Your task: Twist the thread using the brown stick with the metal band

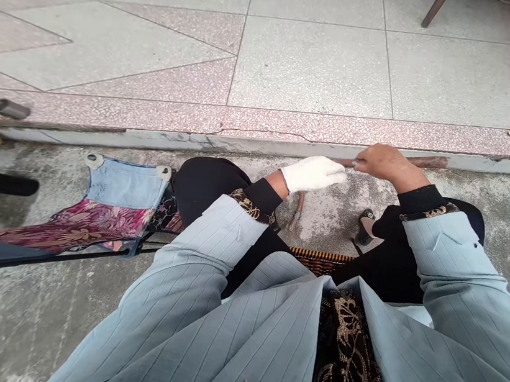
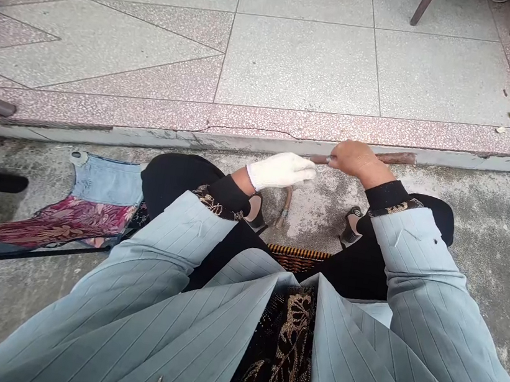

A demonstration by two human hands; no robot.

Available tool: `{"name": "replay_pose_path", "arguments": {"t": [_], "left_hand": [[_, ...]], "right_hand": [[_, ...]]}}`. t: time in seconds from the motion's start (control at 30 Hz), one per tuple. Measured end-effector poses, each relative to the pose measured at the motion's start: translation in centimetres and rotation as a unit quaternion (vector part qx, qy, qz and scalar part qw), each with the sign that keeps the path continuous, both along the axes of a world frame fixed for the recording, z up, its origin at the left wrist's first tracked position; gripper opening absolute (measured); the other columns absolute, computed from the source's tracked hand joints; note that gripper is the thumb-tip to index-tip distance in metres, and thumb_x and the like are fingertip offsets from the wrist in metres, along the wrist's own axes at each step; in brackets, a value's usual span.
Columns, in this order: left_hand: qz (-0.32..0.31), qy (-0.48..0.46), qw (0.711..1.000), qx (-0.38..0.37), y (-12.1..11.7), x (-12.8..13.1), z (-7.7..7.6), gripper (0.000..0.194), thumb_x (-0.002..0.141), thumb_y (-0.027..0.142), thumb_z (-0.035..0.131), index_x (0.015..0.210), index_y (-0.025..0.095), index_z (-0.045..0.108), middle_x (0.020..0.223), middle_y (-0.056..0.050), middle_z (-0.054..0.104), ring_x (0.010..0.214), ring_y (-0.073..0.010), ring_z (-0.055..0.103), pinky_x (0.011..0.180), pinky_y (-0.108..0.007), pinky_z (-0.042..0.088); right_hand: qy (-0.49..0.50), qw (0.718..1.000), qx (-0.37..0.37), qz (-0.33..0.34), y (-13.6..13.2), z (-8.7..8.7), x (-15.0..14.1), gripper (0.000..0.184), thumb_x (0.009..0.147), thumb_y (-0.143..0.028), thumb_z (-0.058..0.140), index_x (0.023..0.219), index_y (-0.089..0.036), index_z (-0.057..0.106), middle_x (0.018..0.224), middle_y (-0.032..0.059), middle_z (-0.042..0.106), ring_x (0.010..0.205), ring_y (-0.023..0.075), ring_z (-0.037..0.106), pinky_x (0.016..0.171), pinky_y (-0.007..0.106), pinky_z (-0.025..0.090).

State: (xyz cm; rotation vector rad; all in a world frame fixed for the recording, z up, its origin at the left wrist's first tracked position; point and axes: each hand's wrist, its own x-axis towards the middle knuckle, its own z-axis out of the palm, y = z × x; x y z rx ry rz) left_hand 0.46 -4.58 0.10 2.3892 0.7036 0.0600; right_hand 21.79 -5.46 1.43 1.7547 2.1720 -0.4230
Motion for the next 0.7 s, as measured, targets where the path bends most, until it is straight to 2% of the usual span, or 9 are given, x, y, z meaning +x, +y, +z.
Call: {"name": "replay_pose_path", "arguments": {"t": [0.1,0.17,0.23,0.33,0.47,0.53,0.6,0.7], "left_hand": [[0.019,-0.020,1.000,0.011,1.1,-0.8,0.4,0.037,0.096,0.040,0.042,0.089,0.016,0.068,0.076,-0.002,0.063,0.070,-0.0147,0.054,0.067,-0.027,0.036],[0.034,-0.056,0.998,-0.004,1.9,-1.2,0.3,0.034,0.095,0.038,0.043,0.086,0.015,0.067,0.075,-0.001,0.061,0.071,-0.0144,0.053,0.068,-0.027,0.037],[0.053,-0.096,0.993,-0.033,2.6,-1.5,-0.2,0.033,0.093,0.036,0.044,0.079,0.014,0.064,0.071,-0.001,0.058,0.069,-0.0137,0.051,0.068,-0.027,0.037],[0.080,-0.155,0.978,-0.114,3.0,-1.4,-1.0,0.032,0.092,0.036,0.049,0.069,0.015,0.056,0.062,0.001,0.049,0.060,-0.0115,0.044,0.063,-0.027,0.034],[0.111,-0.188,0.945,-0.245,1.5,-0.4,-1.6,0.035,0.098,0.038,0.044,0.076,0.015,0.059,0.056,0.002,0.045,0.051,-0.0096,0.037,0.054,-0.026,0.030],[0.092,-0.178,0.951,-0.236,0.5,0.2,-1.6,0.038,0.100,0.039,0.041,0.078,0.015,0.061,0.056,0.002,0.046,0.051,-0.0096,0.038,0.055,-0.025,0.031],[0.080,-0.173,0.964,-0.184,-0.2,0.7,-1.7,0.037,0.098,0.039,0.043,0.078,0.015,0.062,0.061,0.001,0.052,0.056,-0.0102,0.044,0.059,-0.025,0.035],[0.081,-0.152,0.979,-0.110,-0.5,1.2,-2.1,0.035,0.097,0.039,0.045,0.078,0.015,0.060,0.072,-0.001,0.060,0.066,-0.0124,0.052,0.066,-0.027,0.037]], "right_hand": [[0.085,0.986,-0.117,0.081,-0.8,-0.2,-0.9,0.028,0.088,-0.040,0.063,0.100,-0.022,0.079,0.083,0.0045,0.072,0.073,0.0173,0.058,0.065,0.029,0.035],[0.170,0.964,-0.177,0.098,-1.4,0.1,-1.3,0.026,0.087,-0.042,0.064,0.094,-0.021,0.078,0.073,-0.0001,0.066,0.065,0.0134,0.052,0.062,0.027,0.033],[0.252,0.945,-0.188,0.093,-1.9,0.8,-1.2,0.027,0.086,-0.044,0.064,0.091,-0.021,0.078,0.069,-0.0024,0.062,0.063,0.0115,0.048,0.061,0.027,0.032],[0.360,0.925,-0.116,0.049,-2.4,2.2,-0.7,0.030,0.085,-0.047,0.065,0.092,-0.019,0.076,0.069,-0.0026,0.060,0.063,0.0111,0.046,0.061,0.027,0.030],[0.453,0.890,0.000,-0.056,-2.6,3.0,-0.2,0.040,0.085,-0.055,0.065,0.075,-0.017,0.067,0.062,-0.0009,0.056,0.058,0.0104,0.044,0.057,0.027,0.031],[0.476,0.873,0.016,-0.104,-2.4,2.8,-0.2,0.045,0.085,-0.059,0.064,0.069,-0.017,0.061,0.060,0.0000,0.056,0.055,0.0099,0.044,0.055,0.027,0.032],[0.477,0.866,0.022,-0.145,-2.2,2.3,-0.3,0.047,0.084,-0.063,0.064,0.068,-0.018,0.059,0.059,0.0003,0.055,0.053,0.0099,0.044,0.054,0.027,0.034],[0.440,0.879,0.031,-0.184,-1.8,1.3,-0.3,0.049,0.083,-0.066,0.063,0.070,-0.018,0.060,0.057,0.0001,0.054,0.052,0.0101,0.044,0.055,0.028,0.034]]}}
